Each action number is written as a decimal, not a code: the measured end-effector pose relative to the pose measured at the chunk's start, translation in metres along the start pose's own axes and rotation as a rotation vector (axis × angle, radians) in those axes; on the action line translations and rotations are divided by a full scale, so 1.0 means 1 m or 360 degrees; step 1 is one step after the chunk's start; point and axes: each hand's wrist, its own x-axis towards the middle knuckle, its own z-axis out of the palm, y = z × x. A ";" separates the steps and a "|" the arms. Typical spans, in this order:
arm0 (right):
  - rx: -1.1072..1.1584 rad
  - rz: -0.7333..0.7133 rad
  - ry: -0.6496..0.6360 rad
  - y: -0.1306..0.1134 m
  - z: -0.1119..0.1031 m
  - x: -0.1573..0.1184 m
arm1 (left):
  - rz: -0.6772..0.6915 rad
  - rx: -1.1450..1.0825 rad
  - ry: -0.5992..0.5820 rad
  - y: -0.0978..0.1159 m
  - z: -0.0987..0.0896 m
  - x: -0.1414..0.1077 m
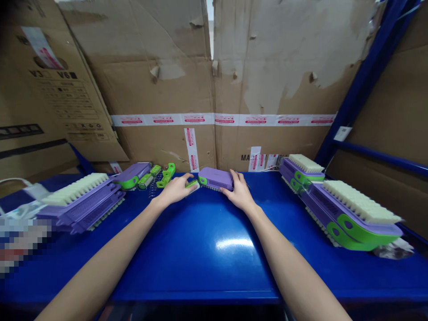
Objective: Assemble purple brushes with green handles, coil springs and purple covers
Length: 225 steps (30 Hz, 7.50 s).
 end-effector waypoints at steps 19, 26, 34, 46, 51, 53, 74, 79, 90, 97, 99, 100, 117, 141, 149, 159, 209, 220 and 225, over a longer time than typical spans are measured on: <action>-0.0202 0.0154 0.0165 0.003 0.001 -0.001 | -0.0082 0.0607 0.0184 -0.015 -0.001 0.000; -0.0230 0.0209 0.0093 -0.001 -0.001 -0.001 | -0.0116 0.0389 0.0125 -0.016 0.001 0.002; -0.0250 0.0202 0.0096 -0.001 -0.001 -0.001 | -0.0028 0.0524 0.0152 -0.016 0.003 0.003; -0.0278 0.0194 0.0085 0.001 -0.001 -0.001 | -0.0210 0.0090 0.0180 -0.024 0.010 0.011; -0.0268 0.0213 0.0060 0.001 -0.001 0.000 | -0.0304 -0.0157 0.0219 -0.030 0.011 0.017; -0.0264 0.0218 0.0063 0.001 -0.001 0.000 | -0.0332 -0.0306 0.0214 -0.031 0.012 0.018; -0.0244 0.0204 0.0076 0.001 -0.001 -0.001 | -0.0210 0.0061 0.0368 -0.023 0.006 0.012; -0.0256 0.0215 0.0063 0.000 -0.001 -0.001 | -0.0092 0.0456 0.0465 -0.008 -0.008 0.002; -0.0264 0.0226 0.0045 -0.002 -0.002 -0.001 | -0.0139 0.0558 -0.0046 0.016 -0.025 -0.015; -0.0275 0.0232 0.0035 -0.003 -0.003 -0.001 | -0.0245 0.0665 0.0120 0.003 -0.036 -0.010; -0.0274 0.0228 0.0044 -0.003 -0.003 -0.001 | -0.0349 0.0711 0.0155 -0.005 -0.047 -0.012; -0.0274 0.0228 0.0046 -0.003 -0.003 -0.001 | -0.0395 0.0720 0.0158 -0.010 -0.052 -0.014; -0.0269 0.0216 0.0049 -0.001 -0.001 -0.001 | -0.0927 0.0260 -0.0470 -0.078 -0.058 -0.009; -0.0318 0.0306 0.0126 0.002 -0.002 0.001 | 0.0263 0.0453 0.0041 0.019 0.005 -0.008; -0.0382 0.0381 0.0121 -0.005 -0.004 0.000 | 0.0109 -0.0823 0.0321 0.019 0.016 -0.001; -0.0419 0.0371 0.0106 -0.006 -0.004 -0.002 | -0.0257 -0.2081 -0.0131 0.023 0.012 0.000; 0.1849 0.0816 0.0256 -0.055 0.009 0.024 | -0.0173 -0.1694 -0.0015 0.030 0.032 0.034; 0.1677 0.0781 -0.0039 -0.057 0.032 0.017 | 0.0102 -0.1625 -0.0032 0.032 0.047 0.024; 0.1770 0.0845 -0.0111 -0.047 0.025 0.012 | 0.0084 -0.1717 -0.0083 0.030 0.050 0.020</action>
